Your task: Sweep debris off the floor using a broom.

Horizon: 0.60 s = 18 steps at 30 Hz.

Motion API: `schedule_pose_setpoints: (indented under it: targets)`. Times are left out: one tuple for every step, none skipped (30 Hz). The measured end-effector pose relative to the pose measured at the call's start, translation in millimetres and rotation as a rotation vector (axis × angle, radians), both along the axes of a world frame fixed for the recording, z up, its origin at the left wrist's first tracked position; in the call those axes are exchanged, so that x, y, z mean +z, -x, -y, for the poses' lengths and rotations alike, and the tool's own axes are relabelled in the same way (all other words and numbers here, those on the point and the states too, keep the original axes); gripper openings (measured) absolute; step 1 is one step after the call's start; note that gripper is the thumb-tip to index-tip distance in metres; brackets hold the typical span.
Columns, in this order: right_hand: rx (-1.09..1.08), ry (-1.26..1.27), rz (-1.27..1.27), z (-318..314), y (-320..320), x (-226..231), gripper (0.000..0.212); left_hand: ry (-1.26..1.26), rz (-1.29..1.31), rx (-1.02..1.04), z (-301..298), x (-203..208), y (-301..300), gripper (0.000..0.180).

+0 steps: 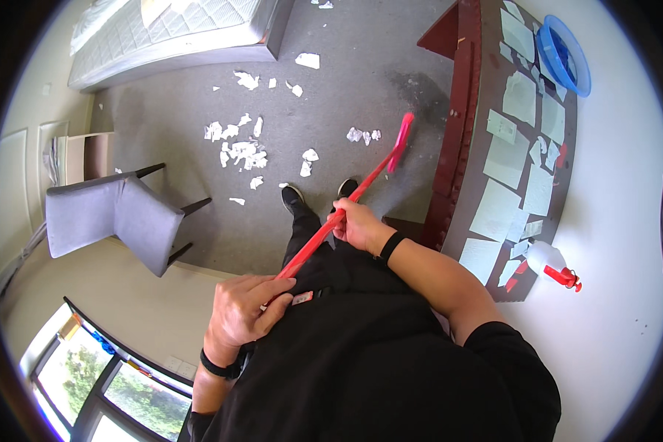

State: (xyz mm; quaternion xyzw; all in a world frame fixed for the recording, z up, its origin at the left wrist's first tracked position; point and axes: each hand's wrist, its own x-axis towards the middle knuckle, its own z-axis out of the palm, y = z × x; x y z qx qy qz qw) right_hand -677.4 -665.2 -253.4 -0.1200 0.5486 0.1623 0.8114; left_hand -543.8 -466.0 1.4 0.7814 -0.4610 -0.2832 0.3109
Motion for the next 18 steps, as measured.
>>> schedule_pose_setpoints:
  targets:
    - [0.003,0.005,-0.001,-2,5,-4,0.017,0.002,0.002,-0.013,2,-2,0,0.016]
    - [0.043,-0.043,-0.018,-3,9,-8,0.017,0.006,0.003,-0.027,3,-4,0,0.015]
    - [0.083,-0.091,-0.036,-4,13,-11,0.016,0.013,0.002,-0.025,3,-5,1,0.015]
    - [0.062,-0.099,-0.031,-9,15,-16,0.016,0.014,0.037,-0.014,4,-7,4,0.015]
    - [0.058,-0.087,-0.036,-14,16,-20,0.016,0.018,0.071,-0.004,5,-8,8,0.015]
    - [0.035,-0.104,0.018,-20,15,-23,0.016,0.032,0.066,-0.008,5,-7,10,0.015]
    - [0.009,-0.119,0.073,-23,13,-28,0.016,0.023,0.076,0.003,4,-4,11,0.015]
    - [0.009,-0.121,0.095,-23,9,-26,0.017,0.012,0.084,0.015,0,-2,13,0.015]
    - [0.015,-0.050,0.038,-26,5,-23,0.018,0.029,0.076,0.008,-5,-3,14,0.015]
    - [0.023,-0.034,0.033,-28,-1,-16,0.018,0.014,0.044,0.031,-12,-3,13,0.017]
    - [0.026,-0.012,0.029,-27,-5,-14,0.018,0.005,0.012,0.049,-16,-4,12,0.018]
    - [0.054,-0.008,0.058,-26,-6,-13,0.018,-0.003,-0.006,0.051,-21,-4,12,0.020]
    - [0.055,0.020,0.049,-29,-10,-8,0.019,0.018,-0.007,0.039,-27,-4,13,0.020]
    - [0.048,0.027,0.060,-33,-12,-12,0.019,-0.008,0.012,0.067,-34,-5,13,0.021]
    - [0.044,0.032,0.072,-33,-14,-11,0.019,-0.035,0.032,0.097,-38,-6,12,0.022]
    - [0.056,0.038,0.075,-37,-17,-6,0.019,-0.028,0.035,0.110,-45,-8,12,0.022]
    - [0.074,0.095,0.041,-41,-19,0,0.020,-0.005,0.053,0.122,-53,-10,14,0.023]
    - [0.095,0.151,0.010,-45,-22,6,0.020,0.016,0.073,0.139,-61,-12,15,0.023]
